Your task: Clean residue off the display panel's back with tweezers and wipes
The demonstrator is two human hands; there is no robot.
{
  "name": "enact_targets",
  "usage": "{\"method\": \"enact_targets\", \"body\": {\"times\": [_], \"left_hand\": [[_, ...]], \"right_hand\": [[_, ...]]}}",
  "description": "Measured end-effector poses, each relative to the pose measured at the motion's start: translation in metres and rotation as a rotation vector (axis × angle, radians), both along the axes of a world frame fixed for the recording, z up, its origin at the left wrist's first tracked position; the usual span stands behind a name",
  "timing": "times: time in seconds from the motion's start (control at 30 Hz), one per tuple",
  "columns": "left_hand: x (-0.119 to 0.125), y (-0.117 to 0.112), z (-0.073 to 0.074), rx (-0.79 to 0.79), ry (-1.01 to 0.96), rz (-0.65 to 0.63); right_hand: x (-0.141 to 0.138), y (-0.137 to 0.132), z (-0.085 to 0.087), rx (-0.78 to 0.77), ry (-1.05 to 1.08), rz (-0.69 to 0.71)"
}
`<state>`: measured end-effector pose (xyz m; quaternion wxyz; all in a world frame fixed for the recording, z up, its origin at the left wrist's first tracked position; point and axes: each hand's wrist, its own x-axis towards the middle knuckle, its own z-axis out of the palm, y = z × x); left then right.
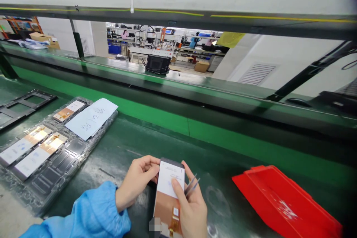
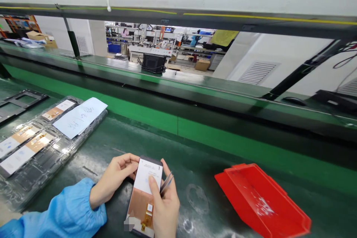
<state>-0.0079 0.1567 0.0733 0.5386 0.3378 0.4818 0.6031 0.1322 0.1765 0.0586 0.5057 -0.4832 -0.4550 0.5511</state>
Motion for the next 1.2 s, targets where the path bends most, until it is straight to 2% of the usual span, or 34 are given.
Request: {"method": "enact_targets", "body": {"times": [0.3, 0.43, 0.83, 1.2], "left_hand": [[-0.002, 0.002, -0.001, -0.016, 0.024, 0.041], [-0.003, 0.003, -0.001, -0.019, 0.036, 0.044], [-0.006, 0.006, -0.005, -0.038, 0.049, 0.042], [-0.008, 0.009, -0.012, -0.073, 0.021, 0.019]], "right_hand": [[0.000, 0.001, -0.008, -0.031, 0.018, 0.056], [-0.002, 0.000, -0.010, -0.011, 0.027, 0.029], [-0.003, -0.001, -0.001, -0.015, 0.040, 0.048], [-0.004, 0.004, 0.000, -0.105, -0.007, 0.060]]}}
